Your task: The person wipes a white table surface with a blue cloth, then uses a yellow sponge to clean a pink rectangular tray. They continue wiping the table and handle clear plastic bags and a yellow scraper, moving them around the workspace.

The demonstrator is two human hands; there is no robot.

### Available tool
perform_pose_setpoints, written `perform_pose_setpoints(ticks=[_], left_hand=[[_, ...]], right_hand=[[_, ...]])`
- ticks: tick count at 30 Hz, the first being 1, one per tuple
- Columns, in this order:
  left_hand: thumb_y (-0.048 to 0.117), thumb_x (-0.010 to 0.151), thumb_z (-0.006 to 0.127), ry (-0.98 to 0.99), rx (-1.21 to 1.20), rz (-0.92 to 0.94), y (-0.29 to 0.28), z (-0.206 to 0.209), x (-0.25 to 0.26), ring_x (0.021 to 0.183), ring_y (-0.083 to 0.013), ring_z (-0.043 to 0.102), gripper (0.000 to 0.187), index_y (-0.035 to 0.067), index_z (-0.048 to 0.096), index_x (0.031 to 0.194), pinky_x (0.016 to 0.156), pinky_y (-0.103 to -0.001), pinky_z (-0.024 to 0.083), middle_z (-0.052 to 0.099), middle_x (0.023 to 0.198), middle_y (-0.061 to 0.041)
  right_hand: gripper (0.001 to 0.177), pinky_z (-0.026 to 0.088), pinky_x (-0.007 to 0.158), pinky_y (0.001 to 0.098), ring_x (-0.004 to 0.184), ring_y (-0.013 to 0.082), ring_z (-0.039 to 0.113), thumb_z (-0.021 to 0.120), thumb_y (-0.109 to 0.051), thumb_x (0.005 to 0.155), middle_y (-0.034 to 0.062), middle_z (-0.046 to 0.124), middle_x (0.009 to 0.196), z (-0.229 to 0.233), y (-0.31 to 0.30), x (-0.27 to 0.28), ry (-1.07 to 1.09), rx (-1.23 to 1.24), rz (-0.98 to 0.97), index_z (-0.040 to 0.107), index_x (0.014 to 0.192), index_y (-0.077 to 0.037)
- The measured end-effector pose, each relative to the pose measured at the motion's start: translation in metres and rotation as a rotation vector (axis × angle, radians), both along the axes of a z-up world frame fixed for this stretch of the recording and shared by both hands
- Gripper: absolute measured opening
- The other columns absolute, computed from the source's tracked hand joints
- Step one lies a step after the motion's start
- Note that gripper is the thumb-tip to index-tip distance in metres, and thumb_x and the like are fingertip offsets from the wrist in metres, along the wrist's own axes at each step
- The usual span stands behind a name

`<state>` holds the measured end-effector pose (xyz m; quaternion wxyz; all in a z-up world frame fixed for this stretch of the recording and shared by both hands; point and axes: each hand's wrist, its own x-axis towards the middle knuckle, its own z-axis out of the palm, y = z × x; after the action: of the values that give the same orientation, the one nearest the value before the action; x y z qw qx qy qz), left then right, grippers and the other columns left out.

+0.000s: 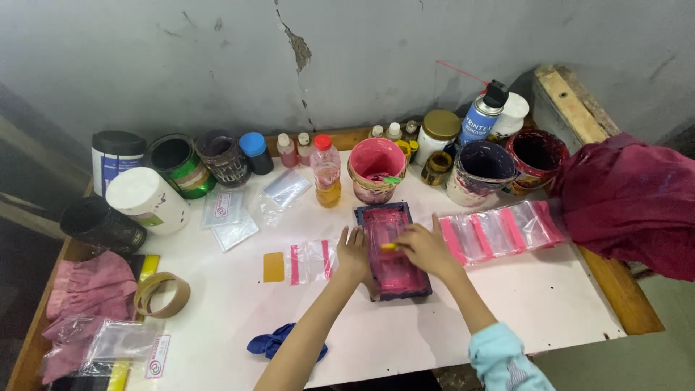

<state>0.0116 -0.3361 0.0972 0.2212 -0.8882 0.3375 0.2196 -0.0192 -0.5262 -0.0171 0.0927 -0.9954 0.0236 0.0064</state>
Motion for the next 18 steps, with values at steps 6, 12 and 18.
perform_pose_setpoints(ticks=[6,12,18], left_hand=[[0.02,0.109,0.029,0.019,-0.022,0.083,-0.004,-0.006,0.001,0.162,-0.0219,0.002,0.062,0.015,0.005,0.166,0.13,-0.053,0.003,0.004,0.176,-0.004],[0.018,0.108,0.029,0.036,0.043,0.058,-0.004,0.011,-0.003,0.162,-0.0232,0.0,0.064,0.015,0.002,0.166,0.129,-0.053,-0.002,0.0,0.176,-0.004],[0.017,0.106,0.035,0.077,0.034,0.087,-0.007,0.01,0.0,0.161,-0.0241,-0.002,0.07,0.013,-0.001,0.165,0.128,-0.054,-0.005,-0.002,0.176,-0.004]], right_hand=[[0.02,0.006,0.124,0.0684,0.132,0.0117,0.061,0.062,-0.04,0.097,-0.004,0.08,0.109,-0.023,-0.007,0.047,-0.176,-0.076,0.013,0.077,0.109,-0.036],[0.023,0.012,0.128,0.0604,0.115,0.0088,0.07,0.057,-0.033,0.099,-0.0041,0.08,0.107,-0.041,0.005,0.018,-0.376,-0.044,0.075,0.078,0.107,-0.03],[0.027,0.021,0.126,0.0544,0.117,0.0096,0.067,0.049,-0.023,0.101,-0.0026,0.075,0.12,-0.046,0.015,-0.05,-0.418,-0.065,0.192,0.073,0.114,-0.023]])
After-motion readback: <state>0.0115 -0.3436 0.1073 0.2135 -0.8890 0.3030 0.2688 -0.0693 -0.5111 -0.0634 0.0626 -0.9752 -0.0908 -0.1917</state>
